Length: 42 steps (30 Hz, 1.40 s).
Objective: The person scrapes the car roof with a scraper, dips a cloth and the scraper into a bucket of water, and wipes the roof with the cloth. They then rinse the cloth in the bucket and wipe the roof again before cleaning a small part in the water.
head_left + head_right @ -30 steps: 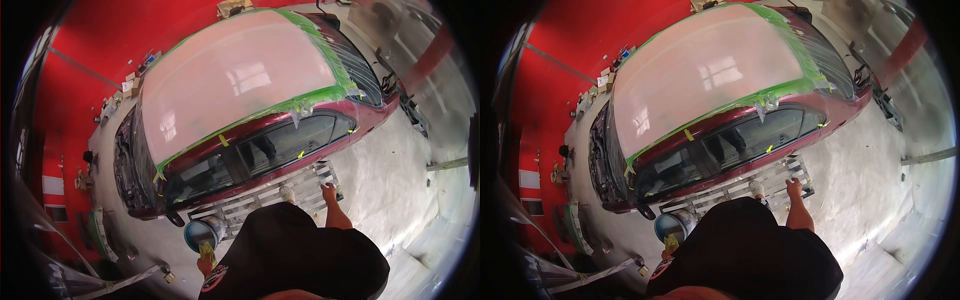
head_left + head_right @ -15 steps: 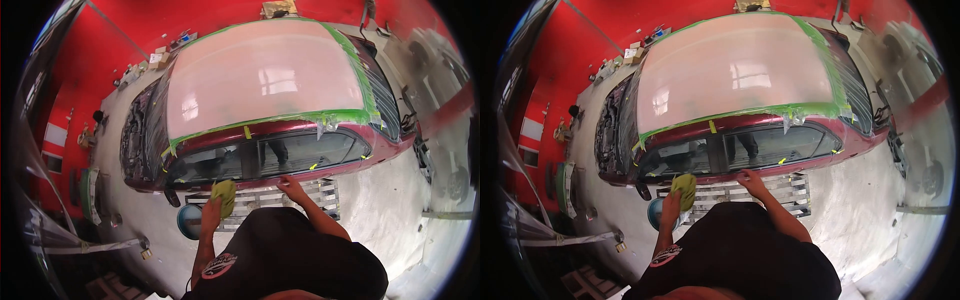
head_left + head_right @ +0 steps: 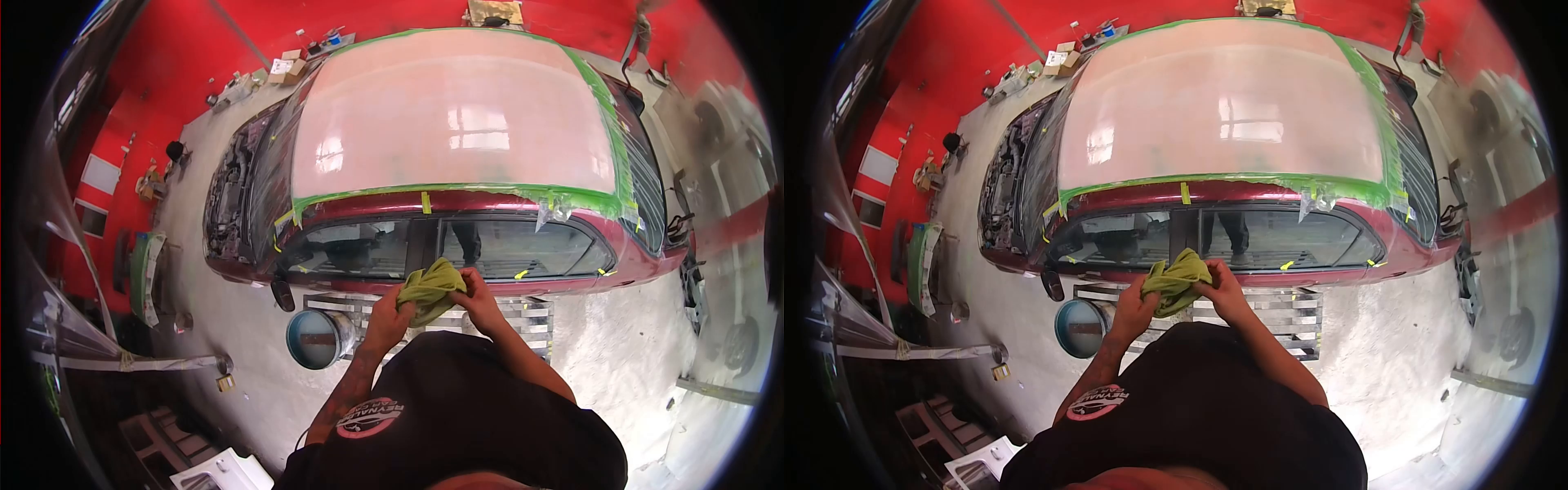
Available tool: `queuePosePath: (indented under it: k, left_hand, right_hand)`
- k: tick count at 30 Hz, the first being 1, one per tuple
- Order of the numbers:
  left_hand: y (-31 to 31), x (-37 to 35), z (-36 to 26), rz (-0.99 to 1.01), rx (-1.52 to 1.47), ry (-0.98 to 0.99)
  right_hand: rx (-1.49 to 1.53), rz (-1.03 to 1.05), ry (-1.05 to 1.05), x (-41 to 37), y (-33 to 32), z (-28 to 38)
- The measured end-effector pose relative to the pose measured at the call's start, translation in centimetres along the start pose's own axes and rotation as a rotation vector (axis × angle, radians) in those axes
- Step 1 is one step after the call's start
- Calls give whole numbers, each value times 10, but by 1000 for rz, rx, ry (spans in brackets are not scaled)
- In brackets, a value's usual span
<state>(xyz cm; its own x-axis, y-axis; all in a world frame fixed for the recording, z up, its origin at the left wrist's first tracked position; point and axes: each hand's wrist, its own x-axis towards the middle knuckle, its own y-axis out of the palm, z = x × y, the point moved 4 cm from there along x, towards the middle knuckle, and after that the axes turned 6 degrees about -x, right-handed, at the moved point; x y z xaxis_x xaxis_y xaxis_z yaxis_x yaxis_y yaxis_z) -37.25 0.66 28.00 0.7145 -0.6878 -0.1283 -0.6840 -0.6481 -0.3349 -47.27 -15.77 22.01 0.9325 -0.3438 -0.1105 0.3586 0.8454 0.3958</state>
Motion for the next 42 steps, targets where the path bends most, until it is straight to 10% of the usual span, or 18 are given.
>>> queuePosePath:
  k: [12,21,30,33,42]
  left_hand:
    - [-18,-7,13,-205,-415,-40]
    - [-31,-3,-17,-291,-687,-30]
    - [-49,16,-24,-388,-635,-88]
    - [-64,16,13,-196,-326,-302]
    - [5,14,-41,228,-57,94]
  right_hand:
    - [245,-273,189,3,-29,7]
    - [-754,-23,143,-8,-35,-15]
    - [-499,-194,65,-14,-26,7]
    - [-521,-265,-101,-13,-22,53]
    - [-602,-123,-338,-8,35,107]
